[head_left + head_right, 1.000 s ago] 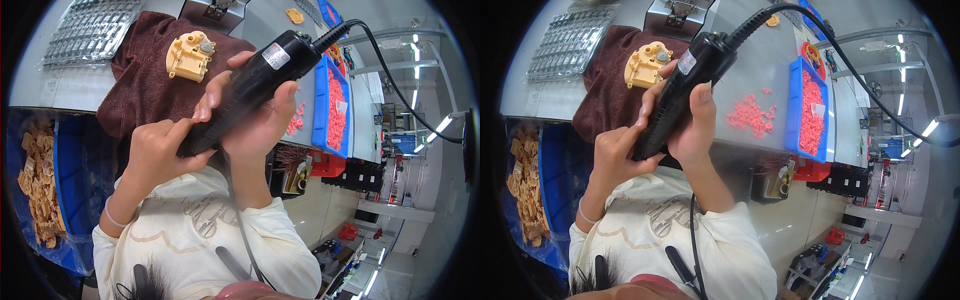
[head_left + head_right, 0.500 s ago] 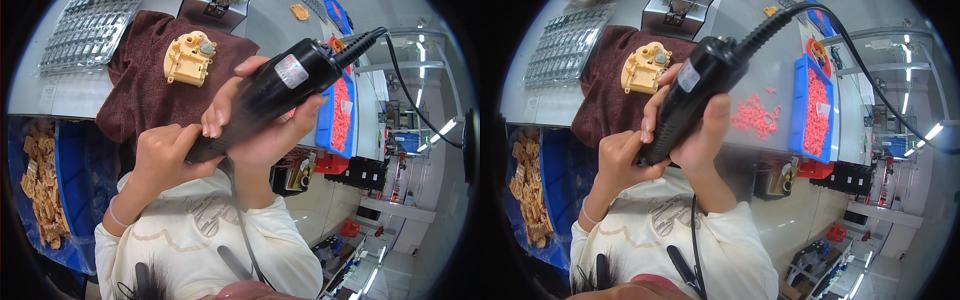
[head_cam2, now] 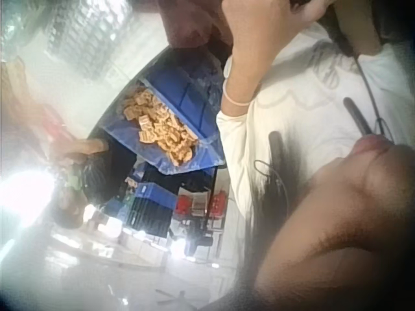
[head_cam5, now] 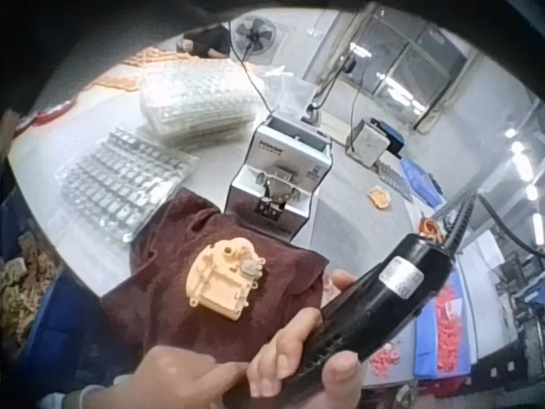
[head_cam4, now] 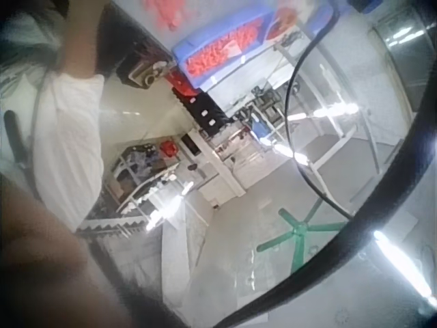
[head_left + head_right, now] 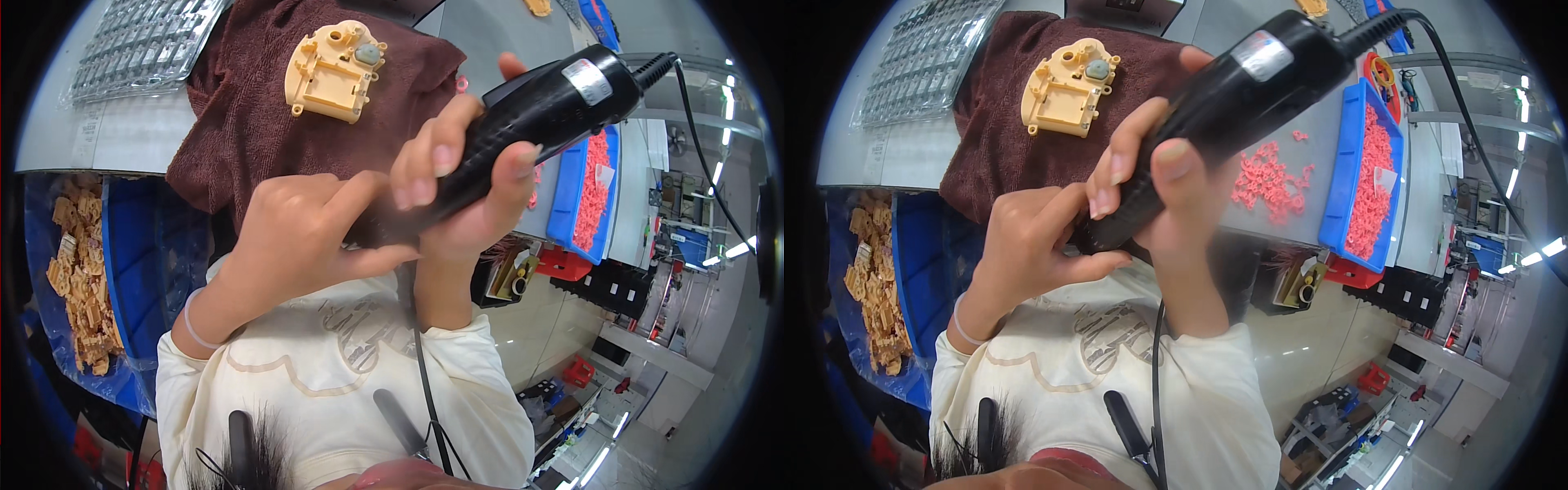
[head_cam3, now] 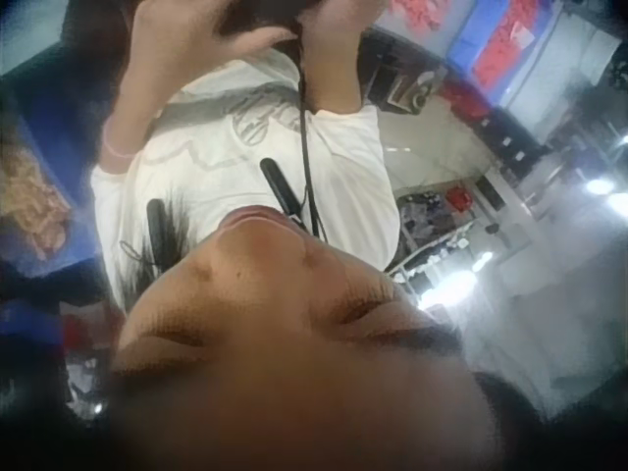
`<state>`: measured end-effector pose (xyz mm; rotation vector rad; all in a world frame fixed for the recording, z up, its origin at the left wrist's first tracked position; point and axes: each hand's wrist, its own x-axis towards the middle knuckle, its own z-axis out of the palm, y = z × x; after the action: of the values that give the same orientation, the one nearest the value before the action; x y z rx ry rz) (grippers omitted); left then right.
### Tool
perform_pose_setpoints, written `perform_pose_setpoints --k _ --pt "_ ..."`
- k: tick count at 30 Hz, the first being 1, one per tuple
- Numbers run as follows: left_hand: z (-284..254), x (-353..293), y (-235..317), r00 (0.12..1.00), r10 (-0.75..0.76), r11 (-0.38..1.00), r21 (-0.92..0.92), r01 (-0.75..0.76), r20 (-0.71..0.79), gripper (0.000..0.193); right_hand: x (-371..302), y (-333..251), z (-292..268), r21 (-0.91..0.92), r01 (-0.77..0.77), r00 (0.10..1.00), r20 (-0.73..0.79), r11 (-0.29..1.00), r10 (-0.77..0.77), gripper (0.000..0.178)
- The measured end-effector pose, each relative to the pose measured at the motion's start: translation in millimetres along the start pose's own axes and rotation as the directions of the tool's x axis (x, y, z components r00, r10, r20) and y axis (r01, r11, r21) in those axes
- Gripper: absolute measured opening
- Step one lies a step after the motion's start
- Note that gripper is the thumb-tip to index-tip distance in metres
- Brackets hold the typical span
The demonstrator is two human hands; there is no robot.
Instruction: The person assembles plastic toy parts by hand, using an electric screwdriver to attach small pink plastic gears to a toy housing.
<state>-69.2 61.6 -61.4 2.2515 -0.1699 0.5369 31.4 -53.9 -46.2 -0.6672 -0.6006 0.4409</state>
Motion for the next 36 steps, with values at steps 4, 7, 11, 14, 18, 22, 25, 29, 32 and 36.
perform_pose_setpoints --k 4,7,11,14,18,22,25,29,32,36 --pt "-2 6 -2 0.998 -0.036 0.998 -0.041 0.038 0.044 0.035 6 -9 -4 -0.049 0.055 0.996 -0.070 0.997 -0.058 0.068" --pt "0 12 -4 0.998 -0.040 0.999 -0.020 0.041 0.043 0.036 9 -4 -7 -0.054 0.085 0.996 -0.013 0.995 -0.086 0.072" --pt "2 19 -9 0.999 -0.034 0.997 -0.062 0.034 0.001 0.035 10 0 -17 -0.148 0.066 0.994 0.095 0.987 -0.053 0.072" --pt "-22 38 -12 0.993 -0.107 0.937 -0.328 0.119 0.056 0.023 12 -7 -19 -0.096 0.066 0.998 0.019 0.993 -0.065 0.070" --pt "-29 47 -27 0.956 -0.280 0.865 -0.455 0.213 -0.084 0.027 21 -28 -31 -0.158 0.105 0.988 -0.095 0.982 -0.121 0.059" --pt "-23 66 -46 0.990 -0.133 0.938 -0.329 0.113 -0.039 0.020 22 -35 -37 -0.151 0.124 0.976 -0.161 0.981 -0.148 0.055" --pt "-18 77 -51 0.959 -0.283 0.872 -0.422 0.248 -0.021 0.019 23 -38 -43 -0.162 0.113 0.976 -0.165 0.980 -0.140 0.055" --pt "-19 89 -62 0.990 -0.137 0.985 -0.105 0.141 0.044 0.013 26 -41 -48 -0.151 0.105 0.977 -0.169 0.983 -0.130 0.056" --pt "-18 96 -66 0.998 -0.054 0.997 -0.058 0.056 0.037 0.011 29 -43 -52 -0.168 0.094 0.976 -0.177 0.981 -0.124 0.056" --pt "-21 100 -75 0.996 0.094 0.981 0.170 -0.093 0.001 0.013 32 -43 -56 -0.176 0.091 0.977 -0.176 0.980 -0.122 0.056"
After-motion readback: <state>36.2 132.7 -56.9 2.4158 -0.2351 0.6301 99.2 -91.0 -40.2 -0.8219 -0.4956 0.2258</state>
